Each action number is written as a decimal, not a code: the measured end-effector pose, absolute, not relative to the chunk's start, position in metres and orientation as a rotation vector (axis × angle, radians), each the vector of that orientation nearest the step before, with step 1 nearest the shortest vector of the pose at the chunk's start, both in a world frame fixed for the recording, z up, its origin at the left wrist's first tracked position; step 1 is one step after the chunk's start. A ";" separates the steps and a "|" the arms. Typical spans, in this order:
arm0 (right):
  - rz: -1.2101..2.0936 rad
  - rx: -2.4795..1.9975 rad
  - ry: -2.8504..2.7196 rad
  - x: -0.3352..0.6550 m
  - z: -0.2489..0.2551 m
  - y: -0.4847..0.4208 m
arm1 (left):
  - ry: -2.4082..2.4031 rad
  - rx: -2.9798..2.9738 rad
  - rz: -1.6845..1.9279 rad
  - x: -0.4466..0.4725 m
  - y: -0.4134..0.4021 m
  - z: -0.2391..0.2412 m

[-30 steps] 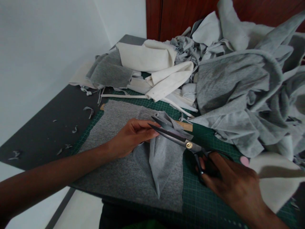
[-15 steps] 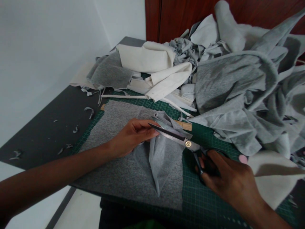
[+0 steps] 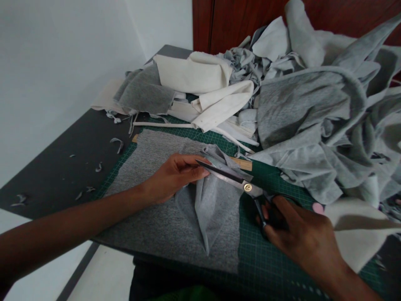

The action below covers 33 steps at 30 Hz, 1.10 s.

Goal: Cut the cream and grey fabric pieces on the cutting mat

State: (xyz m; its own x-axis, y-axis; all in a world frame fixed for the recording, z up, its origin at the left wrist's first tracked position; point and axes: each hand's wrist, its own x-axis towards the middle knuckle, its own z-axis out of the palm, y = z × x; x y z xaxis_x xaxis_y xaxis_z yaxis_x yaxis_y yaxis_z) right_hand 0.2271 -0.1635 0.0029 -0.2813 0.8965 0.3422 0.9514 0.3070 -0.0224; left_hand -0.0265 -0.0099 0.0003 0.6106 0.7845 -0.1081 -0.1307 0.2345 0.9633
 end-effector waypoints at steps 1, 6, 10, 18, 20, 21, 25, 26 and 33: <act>-0.270 -1.673 -2.293 0.227 0.003 -0.164 | 0.673 1.169 0.692 -0.026 -0.010 0.001; -0.266 -1.648 -2.314 0.228 0.004 -0.163 | 0.663 1.210 0.675 -0.028 -0.008 0.002; -0.275 -1.661 -2.312 0.227 0.003 -0.164 | 0.644 1.306 0.693 -0.030 -0.005 -0.002; -0.216 -1.644 -2.305 0.226 0.003 -0.164 | 0.606 1.341 0.684 -0.032 -0.002 -0.004; -0.217 -1.659 -2.302 0.226 0.003 -0.165 | 0.595 1.336 0.675 -0.032 -0.003 -0.002; -0.208 -1.665 -2.304 0.227 0.003 -0.166 | 0.592 1.335 0.674 -0.032 -0.003 -0.002; -0.171 -1.667 -2.298 0.227 0.003 -0.167 | 0.612 1.323 0.663 -0.031 -0.004 0.001; -0.168 -1.667 -2.295 0.226 0.003 -0.167 | 0.619 1.324 0.659 -0.031 -0.004 0.001; -0.191 -1.662 -2.293 0.227 0.002 -0.168 | 0.627 1.339 0.650 -0.031 -0.004 0.004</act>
State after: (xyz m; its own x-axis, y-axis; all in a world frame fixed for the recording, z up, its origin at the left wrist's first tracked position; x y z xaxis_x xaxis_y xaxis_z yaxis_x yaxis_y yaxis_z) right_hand 0.2274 -0.1678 0.0022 -0.2846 0.9042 0.3184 0.9445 0.3214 -0.0685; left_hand -0.0307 -0.0044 0.0037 0.6734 0.7382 -0.0388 -0.0663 0.1126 0.9914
